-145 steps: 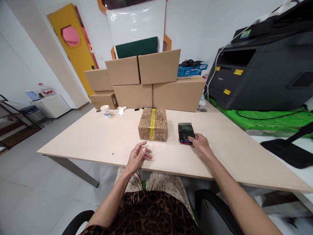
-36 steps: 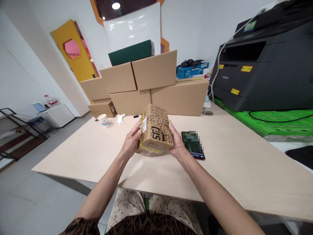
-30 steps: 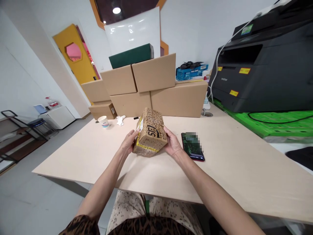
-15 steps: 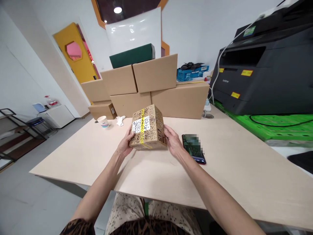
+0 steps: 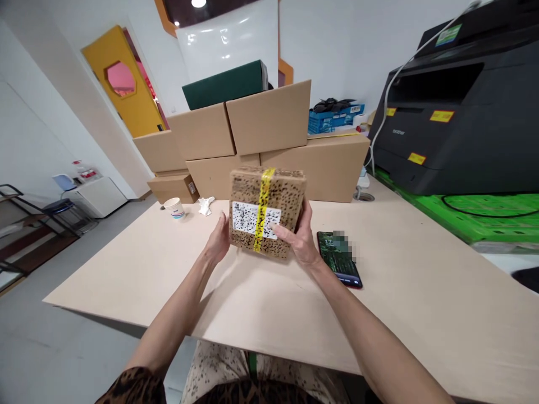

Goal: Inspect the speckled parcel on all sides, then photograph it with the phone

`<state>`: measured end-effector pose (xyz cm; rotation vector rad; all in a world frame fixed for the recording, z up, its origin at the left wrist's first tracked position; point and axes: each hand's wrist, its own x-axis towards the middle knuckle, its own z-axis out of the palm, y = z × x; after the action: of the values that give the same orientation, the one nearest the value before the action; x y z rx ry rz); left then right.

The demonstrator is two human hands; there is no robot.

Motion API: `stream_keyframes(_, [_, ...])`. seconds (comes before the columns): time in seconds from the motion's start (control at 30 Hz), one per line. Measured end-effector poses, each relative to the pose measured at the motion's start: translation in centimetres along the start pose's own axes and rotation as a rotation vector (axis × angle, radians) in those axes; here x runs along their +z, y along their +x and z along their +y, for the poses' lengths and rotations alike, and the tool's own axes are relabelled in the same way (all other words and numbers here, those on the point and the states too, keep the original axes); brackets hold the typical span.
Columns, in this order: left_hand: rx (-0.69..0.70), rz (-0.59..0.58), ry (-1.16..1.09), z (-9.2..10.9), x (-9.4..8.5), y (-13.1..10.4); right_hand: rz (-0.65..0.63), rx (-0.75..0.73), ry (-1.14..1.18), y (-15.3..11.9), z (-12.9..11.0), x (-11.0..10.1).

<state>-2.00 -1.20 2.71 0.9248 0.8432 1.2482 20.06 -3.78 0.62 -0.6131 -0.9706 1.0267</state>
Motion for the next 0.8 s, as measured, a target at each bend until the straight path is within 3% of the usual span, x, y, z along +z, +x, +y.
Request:
stream_keyframes(0.13, [-0.131,0.05,-0.063,-0.4,-0.9,0.7,-0.192,0.002,-0.176,-0.3,-1.2,-1.1])
stream_keyframes(0.23, [-0.147,0.037,-0.146,-0.2,-1.3,0.5,-0.246,0.072,-0.128,-0.1,-1.9,-1.7])
stream_keyframes(0.43, [-0.083,0.057,-0.174,0.0,-1.2,-0.4,-0.026,0.203,0.047,0.4,-1.7,-1.2])
stream_keyframes(0.6, [0.05,-0.097,-0.116,-1.1,-0.8,-1.1,0.229,0.292,-0.051,-0.3,0.4,-1.0])
stream_keyframes(0.67, [0.086,-0.09,-0.069,-1.7,-0.5,-1.2,0.308,0.387,-0.057,-0.6,1.2,-1.0])
stream_keyframes(0.8, [-0.037,0.007,0.015,-2.5,-0.1,-1.5,0.231,0.548,-0.038,-0.9,1.8,-1.1])
